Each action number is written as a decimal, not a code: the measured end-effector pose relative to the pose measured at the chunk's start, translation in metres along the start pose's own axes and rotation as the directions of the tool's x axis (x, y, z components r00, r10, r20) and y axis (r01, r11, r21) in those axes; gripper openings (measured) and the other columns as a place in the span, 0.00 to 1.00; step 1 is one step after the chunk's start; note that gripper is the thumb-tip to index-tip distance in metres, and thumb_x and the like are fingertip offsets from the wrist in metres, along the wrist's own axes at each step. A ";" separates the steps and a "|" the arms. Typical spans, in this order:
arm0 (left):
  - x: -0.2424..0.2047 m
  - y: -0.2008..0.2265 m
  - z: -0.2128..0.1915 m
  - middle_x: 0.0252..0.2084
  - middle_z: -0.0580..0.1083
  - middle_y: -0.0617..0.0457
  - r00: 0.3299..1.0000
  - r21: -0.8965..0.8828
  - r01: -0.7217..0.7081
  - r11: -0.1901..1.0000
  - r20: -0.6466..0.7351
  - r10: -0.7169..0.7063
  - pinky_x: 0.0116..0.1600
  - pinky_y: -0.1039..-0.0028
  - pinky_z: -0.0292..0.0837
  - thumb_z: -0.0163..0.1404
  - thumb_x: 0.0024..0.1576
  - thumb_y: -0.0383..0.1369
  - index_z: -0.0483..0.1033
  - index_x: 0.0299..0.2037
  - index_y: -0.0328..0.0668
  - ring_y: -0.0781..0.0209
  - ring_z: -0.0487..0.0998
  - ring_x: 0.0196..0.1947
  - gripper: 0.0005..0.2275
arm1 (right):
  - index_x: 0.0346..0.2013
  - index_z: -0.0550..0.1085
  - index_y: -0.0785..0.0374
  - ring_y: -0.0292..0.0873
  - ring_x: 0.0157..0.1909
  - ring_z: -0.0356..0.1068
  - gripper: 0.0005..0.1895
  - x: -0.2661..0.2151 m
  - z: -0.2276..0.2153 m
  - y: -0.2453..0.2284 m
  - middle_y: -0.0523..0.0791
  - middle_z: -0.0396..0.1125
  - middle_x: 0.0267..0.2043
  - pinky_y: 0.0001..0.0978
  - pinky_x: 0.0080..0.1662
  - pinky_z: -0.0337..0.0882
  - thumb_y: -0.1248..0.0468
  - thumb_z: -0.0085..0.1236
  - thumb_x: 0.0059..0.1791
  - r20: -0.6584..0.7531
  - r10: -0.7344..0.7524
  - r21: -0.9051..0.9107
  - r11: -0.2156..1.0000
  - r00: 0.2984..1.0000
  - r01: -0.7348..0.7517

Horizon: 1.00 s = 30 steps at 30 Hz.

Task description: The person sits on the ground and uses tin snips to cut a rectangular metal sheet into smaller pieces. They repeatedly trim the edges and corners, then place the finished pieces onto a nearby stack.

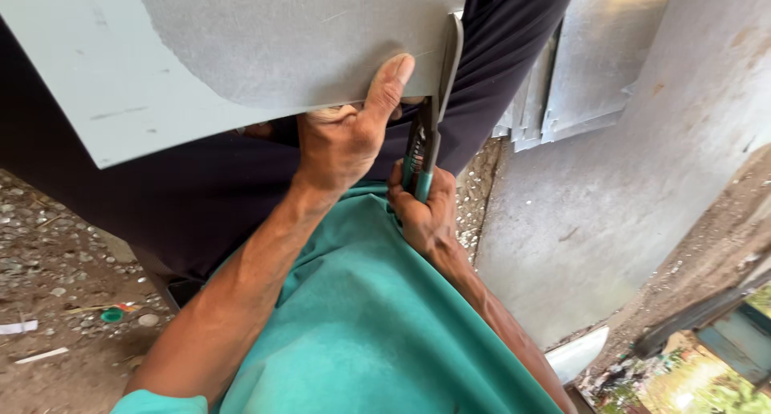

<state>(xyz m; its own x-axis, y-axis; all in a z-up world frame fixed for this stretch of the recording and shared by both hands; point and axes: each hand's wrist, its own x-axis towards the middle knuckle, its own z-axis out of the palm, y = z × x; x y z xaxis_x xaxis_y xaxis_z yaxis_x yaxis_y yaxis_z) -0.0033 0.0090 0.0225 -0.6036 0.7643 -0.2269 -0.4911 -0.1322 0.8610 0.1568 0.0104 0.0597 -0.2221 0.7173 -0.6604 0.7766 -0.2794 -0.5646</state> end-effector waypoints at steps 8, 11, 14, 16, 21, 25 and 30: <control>-0.018 0.059 -0.082 0.35 0.80 0.52 0.964 -0.374 -0.101 0.922 -0.266 -0.002 0.42 0.76 0.81 0.65 0.60 0.28 0.80 0.35 0.33 0.64 0.82 0.36 0.07 | 0.31 0.70 0.63 0.43 0.22 0.64 0.05 0.014 -0.064 -0.021 0.44 0.64 0.21 0.39 0.28 0.64 0.70 0.49 0.41 0.312 -0.270 -0.461 0.795 0.911 0.394; -0.023 0.061 -0.066 0.37 0.81 0.49 0.943 -0.072 -0.095 0.993 -0.326 0.067 0.46 0.74 0.86 0.65 0.56 0.29 0.78 0.39 0.35 0.62 0.85 0.38 0.09 | 0.28 0.72 0.65 0.44 0.20 0.65 0.04 0.006 -0.064 -0.014 0.47 0.65 0.18 0.41 0.28 0.66 0.67 0.51 0.41 0.422 -0.141 -0.455 0.822 0.896 0.344; -0.020 0.066 -0.052 0.39 0.80 0.49 0.930 0.241 -0.039 0.970 -0.345 0.124 0.40 0.79 0.81 0.54 0.53 0.28 0.80 0.38 0.35 0.65 0.83 0.35 0.07 | 0.27 0.73 0.67 0.42 0.23 0.67 0.06 0.004 -0.057 -0.019 0.48 0.68 0.21 0.39 0.29 0.70 0.67 0.50 0.39 0.405 -0.163 -0.414 0.845 0.900 0.339; -0.016 0.067 -0.044 0.36 0.80 0.47 0.872 -0.205 0.031 0.978 -0.473 -0.127 0.37 0.74 0.84 0.62 0.48 0.28 0.79 0.39 0.32 0.60 0.84 0.30 0.11 | 0.29 0.74 0.68 0.41 0.25 0.70 0.10 0.005 -0.064 -0.024 0.47 0.71 0.24 0.38 0.30 0.73 0.68 0.46 0.38 0.384 -0.181 -0.380 0.863 0.906 0.334; -0.018 0.066 -0.054 0.36 0.80 0.41 0.900 -0.231 -0.046 0.972 -0.433 -0.060 0.44 0.69 0.86 0.62 0.50 0.27 0.76 0.43 0.23 0.54 0.85 0.34 0.15 | 0.49 0.72 0.67 0.49 0.28 0.68 0.26 0.021 -0.092 -0.053 0.50 0.76 0.40 0.44 0.34 0.72 0.69 0.41 0.38 0.447 -0.020 -0.572 0.762 0.894 0.303; -0.041 0.049 -0.076 0.46 0.80 0.41 0.920 -0.146 -0.238 0.960 -0.349 0.176 0.57 0.70 0.83 0.61 0.58 0.27 0.70 0.56 0.27 0.56 0.83 0.48 0.19 | 0.55 0.68 0.71 0.52 0.53 0.72 0.37 0.041 -0.086 -0.090 0.57 0.70 0.54 0.45 0.51 0.77 0.70 0.42 0.30 0.714 -0.042 -0.382 0.812 0.699 0.440; -0.049 0.034 -0.075 0.44 0.81 0.36 0.921 -0.357 -0.232 0.905 -0.381 0.085 0.56 0.65 0.86 0.57 0.63 0.24 0.71 0.54 0.26 0.53 0.86 0.45 0.12 | 0.56 0.67 0.74 0.57 0.52 0.73 0.41 0.065 -0.074 -0.114 0.58 0.72 0.50 0.48 0.51 0.73 0.68 0.43 0.26 0.782 0.068 -0.433 0.774 0.619 0.462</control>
<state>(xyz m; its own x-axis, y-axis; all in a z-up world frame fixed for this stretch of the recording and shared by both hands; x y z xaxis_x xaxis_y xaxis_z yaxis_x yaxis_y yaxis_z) -0.0376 -0.0798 0.0288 -0.8369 0.4521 -0.3087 -0.5289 -0.5222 0.6690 0.0971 0.1359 0.1182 -0.5459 -0.0738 -0.8346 0.7535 0.3923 -0.5276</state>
